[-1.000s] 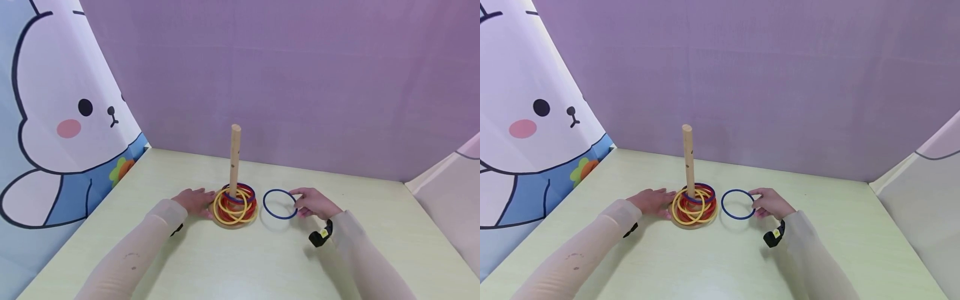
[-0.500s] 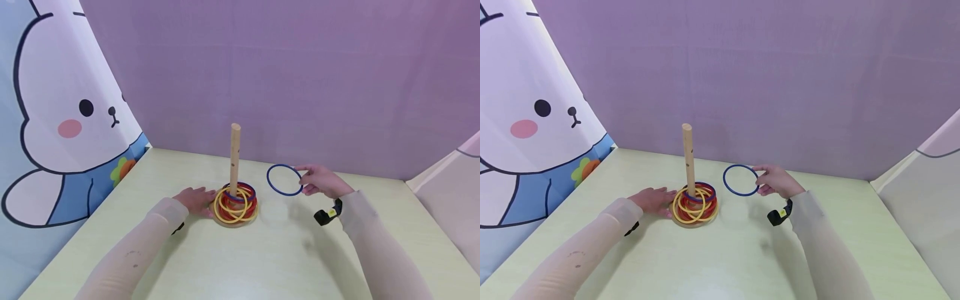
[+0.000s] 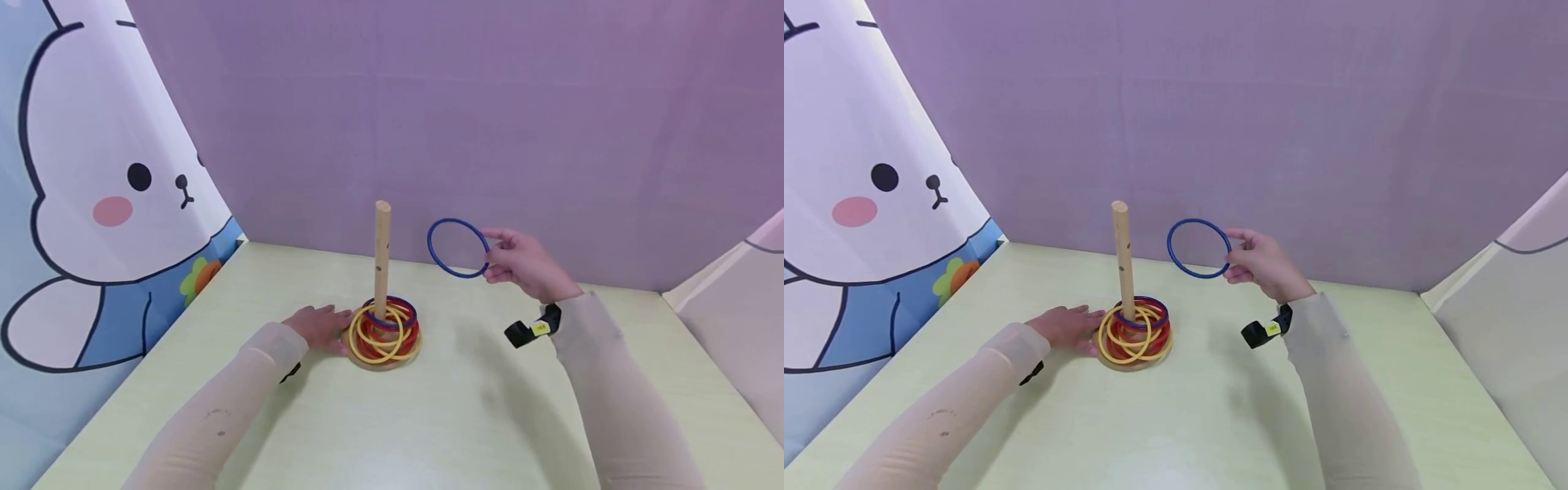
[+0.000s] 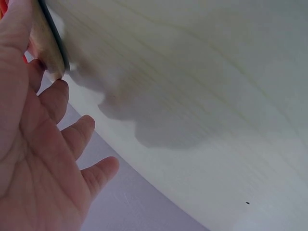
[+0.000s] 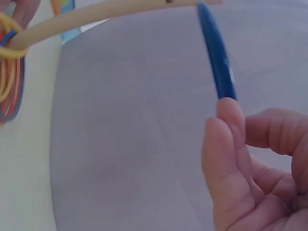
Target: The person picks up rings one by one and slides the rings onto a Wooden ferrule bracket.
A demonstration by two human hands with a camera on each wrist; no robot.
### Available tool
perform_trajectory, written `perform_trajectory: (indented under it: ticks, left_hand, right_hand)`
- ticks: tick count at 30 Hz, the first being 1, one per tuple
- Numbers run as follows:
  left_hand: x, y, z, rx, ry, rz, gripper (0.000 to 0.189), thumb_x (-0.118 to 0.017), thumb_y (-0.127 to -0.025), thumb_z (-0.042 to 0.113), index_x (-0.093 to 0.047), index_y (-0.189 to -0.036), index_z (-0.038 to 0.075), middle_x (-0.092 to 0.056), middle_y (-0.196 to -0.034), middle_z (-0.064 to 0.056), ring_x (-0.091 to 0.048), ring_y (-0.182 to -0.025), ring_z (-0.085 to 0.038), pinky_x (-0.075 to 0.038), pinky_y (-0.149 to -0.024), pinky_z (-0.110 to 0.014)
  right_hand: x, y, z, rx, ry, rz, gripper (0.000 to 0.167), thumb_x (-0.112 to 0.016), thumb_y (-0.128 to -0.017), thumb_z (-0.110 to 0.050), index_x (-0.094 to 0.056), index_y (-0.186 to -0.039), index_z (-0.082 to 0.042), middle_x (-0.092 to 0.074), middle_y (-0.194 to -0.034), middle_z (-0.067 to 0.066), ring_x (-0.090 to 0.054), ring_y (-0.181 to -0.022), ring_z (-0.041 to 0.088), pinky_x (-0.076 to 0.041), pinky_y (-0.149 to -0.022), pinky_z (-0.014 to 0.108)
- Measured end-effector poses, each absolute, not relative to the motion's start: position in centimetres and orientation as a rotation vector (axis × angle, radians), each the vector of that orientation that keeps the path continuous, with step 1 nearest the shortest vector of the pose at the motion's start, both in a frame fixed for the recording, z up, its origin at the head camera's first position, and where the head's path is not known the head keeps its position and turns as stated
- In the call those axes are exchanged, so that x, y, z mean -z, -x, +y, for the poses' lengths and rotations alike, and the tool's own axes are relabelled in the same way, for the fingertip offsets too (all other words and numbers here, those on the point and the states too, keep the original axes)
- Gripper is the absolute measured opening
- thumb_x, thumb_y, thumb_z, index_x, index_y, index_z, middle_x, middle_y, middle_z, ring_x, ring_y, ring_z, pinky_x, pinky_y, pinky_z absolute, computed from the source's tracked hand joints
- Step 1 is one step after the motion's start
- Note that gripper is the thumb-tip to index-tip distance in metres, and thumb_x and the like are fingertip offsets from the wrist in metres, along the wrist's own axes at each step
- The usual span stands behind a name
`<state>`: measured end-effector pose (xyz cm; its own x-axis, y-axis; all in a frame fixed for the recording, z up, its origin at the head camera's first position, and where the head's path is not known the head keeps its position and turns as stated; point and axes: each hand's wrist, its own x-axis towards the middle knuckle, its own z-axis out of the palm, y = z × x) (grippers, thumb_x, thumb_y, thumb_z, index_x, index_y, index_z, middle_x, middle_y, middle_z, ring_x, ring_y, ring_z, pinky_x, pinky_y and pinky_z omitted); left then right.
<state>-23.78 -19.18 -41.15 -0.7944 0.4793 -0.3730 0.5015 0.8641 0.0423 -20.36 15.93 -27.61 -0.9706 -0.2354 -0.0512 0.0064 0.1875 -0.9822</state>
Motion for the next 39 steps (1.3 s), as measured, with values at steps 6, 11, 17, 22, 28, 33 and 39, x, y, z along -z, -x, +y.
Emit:
perform_trajectory:
  ticks: [6,11,17,22,28,33,39]
  left_hand:
    - [41.2,24.1,-19.3,0.071,-0.727,2.67,0.08,-0.061,-0.086,0.056,-0.032,-0.151,0.019,-0.03,-0.155,-0.003,-0.023,-0.142,-0.035,-0.024,-0.108,-0.059]
    - [41.1,24.0,-19.0,0.082,-0.725,2.664,0.08,-0.061,-0.086,0.056,-0.032,-0.151,0.019,-0.03,-0.155,-0.003,-0.023,-0.142,-0.035,-0.025,-0.108,-0.059]
    - [41.0,23.8,-19.3,0.094,-0.718,2.666,0.079,-0.06,-0.087,0.056,-0.032,-0.151,0.019,-0.031,-0.155,-0.003,-0.024,-0.141,-0.035,-0.026,-0.108,-0.059]
    - [41.0,23.6,-19.5,0.064,-0.719,2.675,0.078,-0.061,-0.087,0.054,-0.033,-0.15,0.018,-0.033,-0.154,-0.004,-0.025,-0.141,-0.036,-0.026,-0.108,-0.059]
    - [41.5,23.6,-19.7,0.093,-0.712,2.676,0.079,-0.06,-0.086,0.057,-0.034,-0.15,0.019,-0.033,-0.154,-0.003,-0.025,-0.141,-0.034,-0.026,-0.108,-0.058]
    - [41.5,23.7,-19.7,0.102,-0.734,2.676,0.078,-0.061,-0.087,0.055,-0.035,-0.15,0.017,-0.033,-0.154,-0.004,-0.025,-0.141,-0.035,-0.026,-0.108,-0.059]
    - [41.3,23.7,-19.3,0.107,-0.738,2.67,0.078,-0.06,-0.087,0.056,-0.034,-0.15,0.017,-0.032,-0.154,-0.002,-0.025,-0.141,-0.035,-0.027,-0.108,-0.058]
  right_hand:
    - [26.5,20.0,14.2,2.125,0.211,2.133,0.053,-0.049,-0.094,0.003,-0.035,-0.146,-0.001,-0.058,-0.081,0.006,-0.064,-0.059,0.012,-0.056,-0.066,0.025]
    - [25.8,19.3,12.3,2.26,0.185,2.096,0.054,-0.048,-0.093,0.005,-0.037,-0.145,-0.003,-0.058,-0.076,0.004,-0.062,-0.057,0.012,-0.056,-0.064,0.023]
    - [25.4,19.2,9.8,2.293,0.196,2.149,0.053,-0.049,-0.094,0.004,-0.038,-0.145,-0.006,-0.056,-0.077,0.004,-0.061,-0.058,0.012,-0.056,-0.066,0.024]
    - [25.5,19.6,8.0,2.286,0.231,2.168,0.053,-0.051,-0.094,0.003,-0.039,-0.145,-0.007,-0.053,-0.082,0.006,-0.062,-0.059,0.013,-0.056,-0.068,0.026]
    - [25.7,20.1,6.8,2.279,0.235,2.169,0.052,-0.052,-0.094,0.002,-0.041,-0.144,-0.008,-0.053,-0.084,0.007,-0.063,-0.06,0.014,-0.057,-0.068,0.027]
    - [26.0,20.5,6.3,2.278,0.207,2.164,0.052,-0.053,-0.094,0.003,-0.042,-0.143,-0.008,-0.052,-0.084,0.007,-0.063,-0.059,0.013,-0.057,-0.068,0.027]
    - [26.8,20.8,6.0,2.215,0.183,2.194,0.049,-0.054,-0.093,0.004,-0.046,-0.14,-0.006,-0.056,-0.079,0.006,-0.063,-0.057,0.013,-0.057,-0.064,0.027]
